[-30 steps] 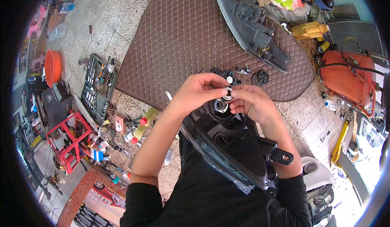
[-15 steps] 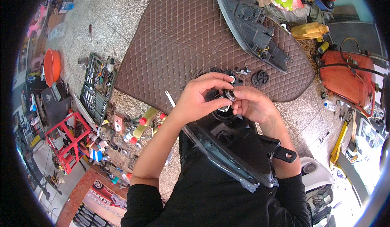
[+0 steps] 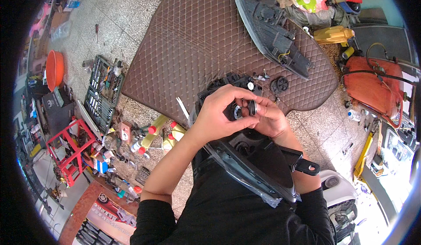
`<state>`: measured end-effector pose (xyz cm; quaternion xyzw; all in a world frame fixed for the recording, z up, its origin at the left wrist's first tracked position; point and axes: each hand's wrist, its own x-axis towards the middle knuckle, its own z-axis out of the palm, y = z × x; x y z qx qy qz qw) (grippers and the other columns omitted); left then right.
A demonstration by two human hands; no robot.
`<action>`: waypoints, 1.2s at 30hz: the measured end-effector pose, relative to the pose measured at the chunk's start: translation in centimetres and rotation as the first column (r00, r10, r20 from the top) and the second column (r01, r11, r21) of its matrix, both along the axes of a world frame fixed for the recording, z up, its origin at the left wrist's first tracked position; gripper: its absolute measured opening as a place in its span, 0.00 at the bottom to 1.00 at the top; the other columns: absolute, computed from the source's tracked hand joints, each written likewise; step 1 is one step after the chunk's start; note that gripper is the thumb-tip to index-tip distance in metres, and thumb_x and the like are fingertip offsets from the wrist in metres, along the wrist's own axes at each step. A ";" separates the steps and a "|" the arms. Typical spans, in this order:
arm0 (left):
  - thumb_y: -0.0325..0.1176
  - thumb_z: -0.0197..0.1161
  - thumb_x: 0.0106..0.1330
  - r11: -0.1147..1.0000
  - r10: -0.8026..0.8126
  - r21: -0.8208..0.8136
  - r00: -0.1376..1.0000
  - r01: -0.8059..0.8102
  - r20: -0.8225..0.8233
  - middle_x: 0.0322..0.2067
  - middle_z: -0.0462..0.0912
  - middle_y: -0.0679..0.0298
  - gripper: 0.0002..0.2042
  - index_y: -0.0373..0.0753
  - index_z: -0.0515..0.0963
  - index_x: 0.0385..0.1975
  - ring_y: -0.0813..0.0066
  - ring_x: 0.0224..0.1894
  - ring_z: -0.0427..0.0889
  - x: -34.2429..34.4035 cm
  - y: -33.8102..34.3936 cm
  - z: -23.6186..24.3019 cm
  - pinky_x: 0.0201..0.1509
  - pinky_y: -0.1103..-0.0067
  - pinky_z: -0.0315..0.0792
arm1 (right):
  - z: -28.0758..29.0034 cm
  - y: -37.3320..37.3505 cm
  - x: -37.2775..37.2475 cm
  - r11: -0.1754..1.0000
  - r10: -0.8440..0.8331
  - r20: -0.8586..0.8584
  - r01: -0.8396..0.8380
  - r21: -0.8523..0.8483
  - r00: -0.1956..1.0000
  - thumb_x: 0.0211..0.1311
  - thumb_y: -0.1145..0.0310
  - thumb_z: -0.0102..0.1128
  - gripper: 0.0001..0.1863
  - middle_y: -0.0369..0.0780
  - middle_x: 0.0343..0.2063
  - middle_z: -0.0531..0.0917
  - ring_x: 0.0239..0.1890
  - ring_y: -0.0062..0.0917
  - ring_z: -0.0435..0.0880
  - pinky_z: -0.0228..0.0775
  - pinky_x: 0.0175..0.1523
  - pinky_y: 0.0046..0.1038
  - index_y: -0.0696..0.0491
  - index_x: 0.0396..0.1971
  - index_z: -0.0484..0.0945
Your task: The person disassembles a car headlight assembly, removes a bulb, and replaces it with a new one. They then reassemble the headlight and place it back on the workbench.
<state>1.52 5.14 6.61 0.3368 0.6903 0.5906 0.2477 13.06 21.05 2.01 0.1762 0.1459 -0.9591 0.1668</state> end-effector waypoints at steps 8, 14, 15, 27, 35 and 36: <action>0.30 0.79 0.46 0.998 -0.011 0.062 0.997 0.016 -0.082 0.40 0.86 0.61 0.22 0.37 0.82 0.43 0.71 0.34 0.82 0.0 0.2 -0.1 0.44 0.75 0.76 | -0.7 0.0 0.6 0.999 -0.011 -0.044 0.008 -0.052 0.999 0.66 0.64 0.64 0.24 0.39 0.44 0.81 0.43 0.23 0.81 0.74 0.42 0.21 0.63 0.57 0.73; 0.30 0.78 0.47 0.998 -0.015 0.057 0.995 0.021 -0.095 0.39 0.86 0.61 0.21 0.37 0.82 0.44 0.70 0.34 0.82 0.2 0.1 0.0 0.44 0.74 0.75 | -0.8 -0.2 0.8 1.000 -0.010 -0.051 0.008 -0.030 0.999 0.67 0.63 0.63 0.25 0.40 0.47 0.80 0.47 0.25 0.80 0.74 0.46 0.25 0.60 0.59 0.73; 0.29 0.78 0.47 0.998 -0.014 0.063 0.994 0.020 -0.108 0.39 0.86 0.61 0.21 0.37 0.82 0.43 0.69 0.34 0.82 0.2 0.1 0.0 0.43 0.74 0.75 | -0.8 -0.2 0.8 1.000 0.000 -0.057 -0.002 -0.031 0.998 0.68 0.63 0.63 0.25 0.40 0.47 0.80 0.48 0.26 0.80 0.74 0.46 0.25 0.59 0.60 0.73; 0.27 0.76 0.45 0.999 0.024 -0.023 0.938 -0.034 -0.345 0.39 0.85 0.63 0.20 0.40 0.83 0.41 0.63 0.36 0.81 0.6 0.5 0.8 0.41 0.71 0.76 | 0.5 -0.2 0.7 0.999 -0.032 0.039 0.030 0.043 0.999 0.70 0.62 0.60 0.22 0.43 0.48 0.82 0.44 0.25 0.83 0.77 0.47 0.27 0.60 0.57 0.73; 0.30 0.78 0.44 0.993 -0.017 -0.114 0.909 -0.033 -0.415 0.36 0.83 0.64 0.20 0.40 0.83 0.40 0.62 0.36 0.82 0.8 0.4 1.3 0.41 0.70 0.76 | -0.2 0.6 1.5 0.998 -0.002 -0.028 0.004 0.068 1.000 0.70 0.62 0.59 0.21 0.41 0.46 0.83 0.40 0.22 0.84 0.78 0.45 0.24 0.61 0.56 0.74; 0.31 0.78 0.44 0.994 -0.020 -0.109 0.906 -0.029 -0.423 0.36 0.83 0.64 0.20 0.39 0.83 0.40 0.62 0.36 0.82 0.7 0.5 1.3 0.41 0.70 0.76 | -0.3 0.4 1.6 0.997 -0.004 -0.009 0.005 0.083 1.000 0.70 0.62 0.59 0.22 0.41 0.45 0.84 0.40 0.22 0.84 0.78 0.45 0.24 0.61 0.56 0.74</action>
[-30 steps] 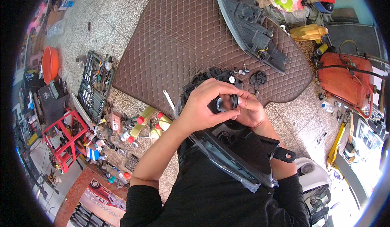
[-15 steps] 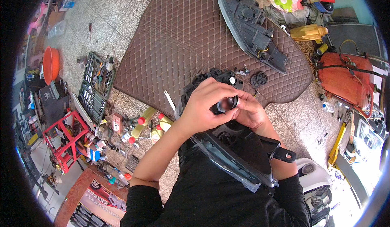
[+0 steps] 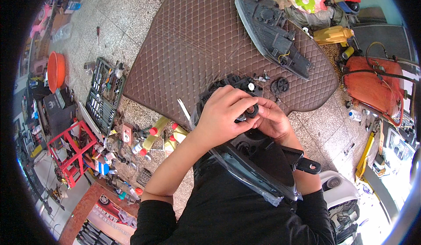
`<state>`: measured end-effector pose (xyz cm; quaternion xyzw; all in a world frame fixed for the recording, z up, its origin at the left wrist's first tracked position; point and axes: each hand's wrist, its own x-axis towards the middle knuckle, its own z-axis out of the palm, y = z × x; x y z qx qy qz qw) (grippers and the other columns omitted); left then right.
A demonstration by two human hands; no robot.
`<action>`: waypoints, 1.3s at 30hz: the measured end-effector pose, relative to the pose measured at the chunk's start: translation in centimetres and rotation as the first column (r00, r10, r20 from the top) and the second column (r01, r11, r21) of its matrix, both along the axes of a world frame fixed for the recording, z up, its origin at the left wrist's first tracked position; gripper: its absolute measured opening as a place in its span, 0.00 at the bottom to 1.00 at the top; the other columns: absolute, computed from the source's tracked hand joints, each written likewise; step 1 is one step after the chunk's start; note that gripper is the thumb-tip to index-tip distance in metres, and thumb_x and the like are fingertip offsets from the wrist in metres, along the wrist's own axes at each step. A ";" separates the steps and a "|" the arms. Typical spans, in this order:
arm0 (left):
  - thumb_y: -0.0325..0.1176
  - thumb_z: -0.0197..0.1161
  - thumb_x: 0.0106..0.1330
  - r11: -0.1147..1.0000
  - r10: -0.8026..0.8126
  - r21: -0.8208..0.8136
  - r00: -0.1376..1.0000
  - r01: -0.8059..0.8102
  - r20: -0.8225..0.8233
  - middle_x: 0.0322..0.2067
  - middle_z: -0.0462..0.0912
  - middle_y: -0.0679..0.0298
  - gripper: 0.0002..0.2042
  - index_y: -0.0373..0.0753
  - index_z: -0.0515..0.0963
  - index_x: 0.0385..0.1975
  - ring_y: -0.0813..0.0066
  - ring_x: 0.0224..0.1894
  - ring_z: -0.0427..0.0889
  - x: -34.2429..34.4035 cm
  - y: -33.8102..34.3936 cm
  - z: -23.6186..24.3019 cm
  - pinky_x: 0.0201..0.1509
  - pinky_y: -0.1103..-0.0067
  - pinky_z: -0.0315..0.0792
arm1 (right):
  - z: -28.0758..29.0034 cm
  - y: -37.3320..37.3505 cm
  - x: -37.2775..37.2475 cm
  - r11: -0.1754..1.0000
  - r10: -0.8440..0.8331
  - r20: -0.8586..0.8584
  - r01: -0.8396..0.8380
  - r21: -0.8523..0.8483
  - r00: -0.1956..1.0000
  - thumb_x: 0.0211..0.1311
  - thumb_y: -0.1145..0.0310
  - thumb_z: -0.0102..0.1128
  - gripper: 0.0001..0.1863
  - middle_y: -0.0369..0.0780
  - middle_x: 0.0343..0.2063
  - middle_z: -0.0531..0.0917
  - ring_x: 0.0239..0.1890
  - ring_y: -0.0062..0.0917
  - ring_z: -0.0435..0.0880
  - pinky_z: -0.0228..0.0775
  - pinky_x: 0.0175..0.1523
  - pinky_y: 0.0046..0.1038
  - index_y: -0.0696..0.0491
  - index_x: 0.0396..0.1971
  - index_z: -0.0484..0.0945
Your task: The person disassembles a car headlight assembly, removes a bulb, and replaces it with a new one. They then reassemble the headlight and place it back on the workbench.
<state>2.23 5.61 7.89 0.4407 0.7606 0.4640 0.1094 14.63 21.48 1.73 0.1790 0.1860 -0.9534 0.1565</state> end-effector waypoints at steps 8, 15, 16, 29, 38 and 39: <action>0.31 0.79 0.43 1.000 -0.006 0.012 1.000 0.006 -0.010 0.36 0.82 0.63 0.21 0.38 0.83 0.40 0.62 0.37 0.81 -0.2 0.1 0.1 0.41 0.69 0.76 | -0.3 -0.2 0.0 0.999 -0.032 -0.007 0.032 -0.034 0.999 0.71 0.62 0.59 0.22 0.40 0.43 0.84 0.40 0.23 0.85 0.78 0.44 0.25 0.62 0.56 0.74; 0.31 0.79 0.43 0.999 -0.019 0.032 1.000 0.019 -0.008 0.36 0.82 0.63 0.22 0.38 0.83 0.41 0.62 0.37 0.81 -0.2 0.1 -0.1 0.41 0.69 0.76 | -0.4 0.1 0.1 0.999 -0.011 -0.037 0.010 -0.040 0.999 0.72 0.62 0.58 0.21 0.40 0.42 0.84 0.40 0.23 0.84 0.79 0.44 0.25 0.62 0.55 0.75; 0.31 0.79 0.43 0.999 -0.022 0.031 1.000 0.022 -0.006 0.36 0.82 0.63 0.22 0.38 0.83 0.41 0.62 0.37 0.81 -0.2 0.1 -0.1 0.41 0.69 0.76 | -0.5 0.2 0.2 0.999 -0.012 -0.055 0.009 -0.042 0.998 0.72 0.62 0.58 0.21 0.40 0.42 0.84 0.40 0.23 0.85 0.79 0.44 0.25 0.62 0.55 0.75; 0.36 0.77 0.42 0.999 -0.024 0.035 0.999 0.023 0.046 0.35 0.78 0.66 0.23 0.41 0.83 0.43 0.64 0.38 0.77 0.1 -0.2 -0.3 0.43 0.69 0.72 | -0.4 0.2 0.4 0.999 0.030 -0.079 -0.034 -0.042 0.996 0.71 0.61 0.59 0.23 0.41 0.47 0.83 0.42 0.24 0.83 0.77 0.44 0.25 0.62 0.57 0.74; 0.32 0.81 0.43 0.999 0.005 0.049 0.998 -0.008 0.055 0.37 0.82 0.62 0.23 0.38 0.83 0.42 0.61 0.38 0.81 0.2 -0.3 -0.4 0.42 0.69 0.76 | 0.4 -0.1 0.2 0.999 -0.016 -0.029 0.017 0.042 0.999 0.70 0.63 0.61 0.21 0.39 0.43 0.84 0.40 0.22 0.84 0.77 0.43 0.24 0.62 0.54 0.76; 0.32 0.81 0.43 0.999 0.010 0.045 0.998 -0.013 0.065 0.37 0.83 0.62 0.23 0.38 0.83 0.42 0.61 0.38 0.81 0.2 -0.2 -0.3 0.42 0.69 0.76 | 0.6 0.0 0.2 0.997 -0.026 -0.027 0.028 0.071 0.999 0.69 0.64 0.61 0.20 0.39 0.42 0.84 0.40 0.22 0.84 0.77 0.43 0.24 0.61 0.54 0.76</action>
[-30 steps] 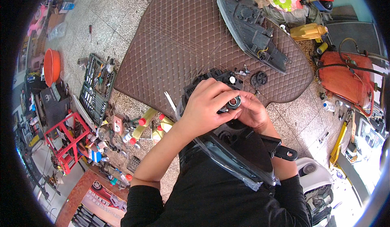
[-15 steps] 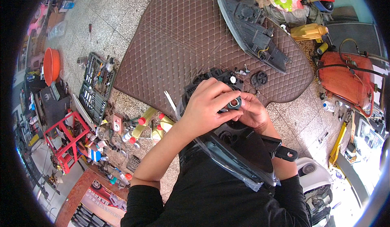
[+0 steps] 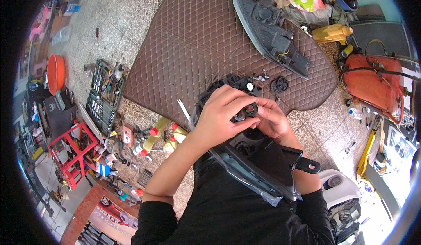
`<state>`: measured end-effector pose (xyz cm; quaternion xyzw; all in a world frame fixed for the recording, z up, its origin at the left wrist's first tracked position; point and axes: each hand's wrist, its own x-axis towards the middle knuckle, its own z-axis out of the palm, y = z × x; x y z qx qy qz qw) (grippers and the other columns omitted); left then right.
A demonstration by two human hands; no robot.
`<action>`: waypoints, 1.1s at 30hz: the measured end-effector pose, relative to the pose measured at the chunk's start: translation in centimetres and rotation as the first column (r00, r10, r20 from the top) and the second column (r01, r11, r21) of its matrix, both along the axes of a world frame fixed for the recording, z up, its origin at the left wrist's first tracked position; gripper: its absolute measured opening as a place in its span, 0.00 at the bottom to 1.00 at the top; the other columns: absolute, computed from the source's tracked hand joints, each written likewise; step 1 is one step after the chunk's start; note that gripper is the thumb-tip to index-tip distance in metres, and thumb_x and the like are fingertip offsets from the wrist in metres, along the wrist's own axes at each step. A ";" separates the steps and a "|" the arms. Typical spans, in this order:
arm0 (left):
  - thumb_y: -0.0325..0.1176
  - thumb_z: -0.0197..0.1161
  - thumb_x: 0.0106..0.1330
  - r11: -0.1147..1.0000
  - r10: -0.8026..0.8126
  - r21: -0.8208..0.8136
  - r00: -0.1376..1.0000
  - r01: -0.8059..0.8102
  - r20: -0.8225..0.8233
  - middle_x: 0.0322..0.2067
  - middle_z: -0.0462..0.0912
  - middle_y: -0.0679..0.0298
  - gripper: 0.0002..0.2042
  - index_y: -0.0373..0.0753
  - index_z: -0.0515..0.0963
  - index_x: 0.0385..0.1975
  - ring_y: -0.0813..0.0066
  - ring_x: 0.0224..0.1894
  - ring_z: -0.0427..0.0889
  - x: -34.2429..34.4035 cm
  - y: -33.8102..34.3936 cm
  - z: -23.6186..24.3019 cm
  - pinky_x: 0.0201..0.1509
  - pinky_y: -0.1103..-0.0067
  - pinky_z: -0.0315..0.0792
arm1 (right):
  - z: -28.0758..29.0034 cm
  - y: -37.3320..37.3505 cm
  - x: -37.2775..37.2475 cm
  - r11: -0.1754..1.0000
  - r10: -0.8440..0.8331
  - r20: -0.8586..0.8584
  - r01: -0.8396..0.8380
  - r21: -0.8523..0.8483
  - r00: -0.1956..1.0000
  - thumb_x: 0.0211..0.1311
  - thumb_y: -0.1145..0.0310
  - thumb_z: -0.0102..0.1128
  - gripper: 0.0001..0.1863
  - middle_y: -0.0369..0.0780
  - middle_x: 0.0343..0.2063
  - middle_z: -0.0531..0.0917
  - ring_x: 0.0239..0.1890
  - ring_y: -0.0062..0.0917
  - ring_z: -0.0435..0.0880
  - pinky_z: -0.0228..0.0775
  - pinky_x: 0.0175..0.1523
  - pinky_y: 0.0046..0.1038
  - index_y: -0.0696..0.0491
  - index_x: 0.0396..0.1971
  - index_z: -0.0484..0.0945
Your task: The person disassembles a car headlight assembly, removes a bulb, and replaces it with a new one. They then reassemble the headlight and place it back on the workbench.
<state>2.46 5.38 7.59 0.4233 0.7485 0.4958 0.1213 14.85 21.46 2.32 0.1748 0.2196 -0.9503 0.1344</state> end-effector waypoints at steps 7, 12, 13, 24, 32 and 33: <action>0.31 0.80 0.44 1.000 0.022 -0.017 0.999 -0.022 0.038 0.39 0.84 0.60 0.21 0.38 0.82 0.41 0.59 0.40 0.82 0.0 0.2 0.5 0.45 0.69 0.77 | 1.1 0.1 -0.2 0.995 -0.061 0.045 0.057 0.087 0.997 0.68 0.67 0.63 0.16 0.39 0.40 0.84 0.37 0.21 0.83 0.77 0.43 0.24 0.60 0.51 0.77; 0.29 0.78 0.46 0.999 0.030 -0.022 0.998 -0.029 0.054 0.39 0.84 0.59 0.19 0.38 0.82 0.40 0.59 0.41 0.83 0.1 0.2 0.4 0.46 0.69 0.77 | 1.5 0.1 -0.3 0.992 -0.039 0.031 0.035 0.122 0.999 0.69 0.67 0.62 0.18 0.39 0.41 0.84 0.39 0.21 0.84 0.77 0.45 0.24 0.61 0.53 0.76; 0.29 0.78 0.46 0.999 0.032 -0.029 0.998 -0.030 0.056 0.39 0.85 0.59 0.19 0.37 0.82 0.40 0.59 0.41 0.83 0.1 0.2 0.3 0.46 0.69 0.77 | 1.5 0.2 -0.3 0.990 -0.033 0.029 0.029 0.136 0.999 0.69 0.67 0.62 0.18 0.39 0.41 0.84 0.39 0.22 0.84 0.77 0.46 0.24 0.61 0.54 0.76; 0.30 0.75 0.51 0.984 0.177 -0.044 0.918 -0.173 0.356 0.39 0.85 0.58 0.16 0.37 0.82 0.40 0.61 0.42 0.84 0.1 -1.5 -0.6 0.50 0.71 0.76 | 10.0 9.8 5.1 0.798 0.406 0.061 -0.386 0.463 0.912 0.65 0.34 0.53 0.47 0.51 0.60 0.76 0.60 0.37 0.78 0.71 0.62 0.40 0.61 0.67 0.66; 0.29 0.75 0.51 0.948 0.283 0.002 0.850 -0.317 0.444 0.39 0.84 0.61 0.17 0.36 0.83 0.41 0.70 0.39 0.83 1.4 -3.8 -0.7 0.47 0.76 0.76 | 16.9 8.3 -1.5 -0.201 0.899 0.375 -0.546 0.813 0.227 0.59 0.60 0.65 0.33 0.53 0.41 0.84 0.43 0.46 0.85 0.76 0.47 0.39 0.60 0.62 0.68; 0.29 0.75 0.51 0.945 0.278 0.029 0.846 -0.327 0.455 0.38 0.84 0.61 0.17 0.36 0.82 0.41 0.70 0.39 0.83 1.5 -4.2 -0.7 0.47 0.76 0.75 | 17.1 7.9 -2.3 -0.244 0.921 0.369 -0.552 0.798 0.126 0.58 0.62 0.66 0.35 0.53 0.39 0.85 0.40 0.46 0.85 0.76 0.45 0.38 0.60 0.63 0.66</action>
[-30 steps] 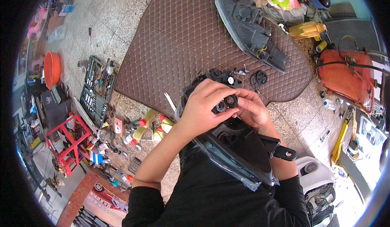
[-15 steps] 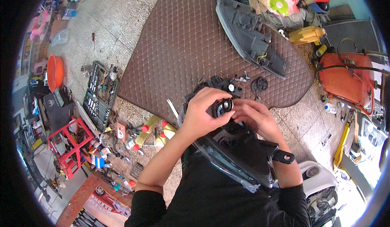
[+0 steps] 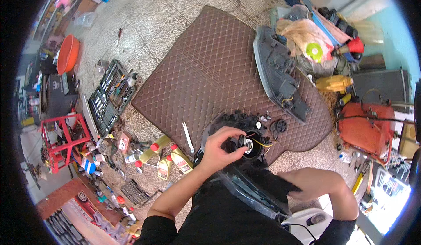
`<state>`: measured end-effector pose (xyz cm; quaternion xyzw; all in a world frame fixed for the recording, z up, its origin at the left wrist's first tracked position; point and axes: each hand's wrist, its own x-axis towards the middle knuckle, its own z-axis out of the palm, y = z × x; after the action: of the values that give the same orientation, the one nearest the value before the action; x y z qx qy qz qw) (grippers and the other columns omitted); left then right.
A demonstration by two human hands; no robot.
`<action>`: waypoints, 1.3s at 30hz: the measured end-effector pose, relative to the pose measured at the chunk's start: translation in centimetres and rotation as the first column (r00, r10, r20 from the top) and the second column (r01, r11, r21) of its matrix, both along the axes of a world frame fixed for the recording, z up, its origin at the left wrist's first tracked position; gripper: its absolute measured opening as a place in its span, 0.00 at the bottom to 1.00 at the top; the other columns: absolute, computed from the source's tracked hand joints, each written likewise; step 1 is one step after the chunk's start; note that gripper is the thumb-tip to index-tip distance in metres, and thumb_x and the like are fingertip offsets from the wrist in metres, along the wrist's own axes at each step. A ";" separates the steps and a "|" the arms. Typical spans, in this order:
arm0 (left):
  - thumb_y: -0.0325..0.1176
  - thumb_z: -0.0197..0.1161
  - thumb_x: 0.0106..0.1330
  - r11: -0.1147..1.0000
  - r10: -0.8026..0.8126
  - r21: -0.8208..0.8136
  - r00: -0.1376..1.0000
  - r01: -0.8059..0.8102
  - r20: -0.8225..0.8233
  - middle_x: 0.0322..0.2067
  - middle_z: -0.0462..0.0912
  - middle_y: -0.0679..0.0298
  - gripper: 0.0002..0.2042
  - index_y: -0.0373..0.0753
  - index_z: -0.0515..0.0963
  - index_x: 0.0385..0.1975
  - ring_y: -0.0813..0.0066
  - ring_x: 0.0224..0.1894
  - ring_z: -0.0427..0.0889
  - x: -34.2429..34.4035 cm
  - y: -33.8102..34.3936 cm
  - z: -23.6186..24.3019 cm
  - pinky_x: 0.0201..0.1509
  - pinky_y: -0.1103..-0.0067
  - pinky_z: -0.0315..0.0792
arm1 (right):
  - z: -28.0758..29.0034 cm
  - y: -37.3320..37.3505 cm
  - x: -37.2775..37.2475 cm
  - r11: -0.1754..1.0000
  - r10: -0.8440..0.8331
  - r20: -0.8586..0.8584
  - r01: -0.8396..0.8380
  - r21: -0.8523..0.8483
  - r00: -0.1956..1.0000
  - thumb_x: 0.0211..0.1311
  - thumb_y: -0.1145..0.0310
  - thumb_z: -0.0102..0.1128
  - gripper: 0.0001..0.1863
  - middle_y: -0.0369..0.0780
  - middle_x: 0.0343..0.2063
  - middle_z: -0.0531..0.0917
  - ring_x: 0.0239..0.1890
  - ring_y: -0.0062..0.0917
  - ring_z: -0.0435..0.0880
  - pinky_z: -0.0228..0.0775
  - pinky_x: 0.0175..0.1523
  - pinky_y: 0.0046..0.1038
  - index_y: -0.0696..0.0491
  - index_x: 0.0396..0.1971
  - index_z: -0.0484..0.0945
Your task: The person disassembles a car headlight assembly, removes a bulb, and replaces it with a new one. They then reassemble the headlight and place it back on the workbench.
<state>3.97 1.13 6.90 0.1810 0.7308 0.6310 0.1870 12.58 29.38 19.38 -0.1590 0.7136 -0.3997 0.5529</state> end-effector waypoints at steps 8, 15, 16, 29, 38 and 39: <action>0.29 0.75 0.52 0.985 0.095 0.143 0.995 -0.097 0.014 0.39 0.84 0.61 0.17 0.36 0.82 0.42 0.71 0.39 0.81 -1.3 -2.2 -1.4 0.48 0.76 0.74 | -2.4 -6.1 -2.5 0.937 0.128 0.262 -0.203 0.284 0.956 0.51 0.58 0.72 0.41 0.50 0.40 0.85 0.44 0.44 0.86 0.76 0.50 0.38 0.52 0.65 0.65; 0.23 0.73 0.56 0.858 0.308 0.334 0.911 -0.390 0.273 0.42 0.81 0.66 0.17 0.33 0.80 0.47 0.77 0.43 0.78 -3.4 -5.7 -3.1 0.53 0.78 0.72 | -1.7 -7.4 -6.0 0.972 0.010 0.184 -0.053 0.228 0.983 0.57 0.62 0.70 0.43 0.48 0.53 0.83 0.52 0.32 0.84 0.72 0.58 0.29 0.48 0.72 0.60; 0.22 0.72 0.57 0.813 0.345 0.369 0.883 -0.451 0.318 0.43 0.81 0.65 0.17 0.33 0.80 0.48 0.77 0.45 0.79 -3.7 -6.9 -3.6 0.54 0.78 0.72 | -1.8 -7.8 -6.9 0.964 0.049 0.155 -0.088 0.253 0.987 0.57 0.62 0.69 0.42 0.47 0.54 0.82 0.53 0.30 0.83 0.71 0.59 0.29 0.48 0.72 0.61; 0.20 0.65 0.64 0.442 0.655 0.212 0.475 -0.872 0.587 0.46 0.84 0.60 0.14 0.31 0.78 0.50 0.77 0.48 0.81 0.7 -18.5 -10.8 0.55 0.81 0.73 | -2.0 -13.1 -25.8 0.882 -0.469 0.583 0.316 0.350 0.663 0.53 0.77 0.68 0.10 0.34 0.20 0.74 0.19 0.13 0.66 0.53 0.18 0.19 0.55 0.33 0.76; 0.22 0.66 0.64 0.424 0.615 0.106 0.372 -0.899 0.695 0.45 0.84 0.62 0.14 0.33 0.78 0.50 0.78 0.44 0.82 6.4 -22.3 -12.8 0.53 0.80 0.76 | 2.1 -13.5 -36.9 0.804 -0.553 0.220 0.447 0.392 0.803 0.48 0.78 0.67 0.09 0.43 0.21 0.76 0.17 0.19 0.70 0.55 0.15 0.18 0.62 0.26 0.75; 0.22 0.67 0.64 0.415 0.601 0.111 0.363 -0.903 0.712 0.44 0.84 0.63 0.15 0.34 0.79 0.50 0.79 0.44 0.81 6.2 -22.4 -12.9 0.52 0.81 0.76 | 1.4 -13.6 -37.5 0.787 -0.612 0.287 0.531 0.315 0.737 0.49 0.78 0.67 0.08 0.43 0.22 0.77 0.17 0.19 0.70 0.56 0.15 0.18 0.63 0.27 0.75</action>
<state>10.21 -21.22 -6.02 -0.3488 0.4456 0.8243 0.0180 -24.91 15.76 20.81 0.2082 0.6470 -0.4950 0.5412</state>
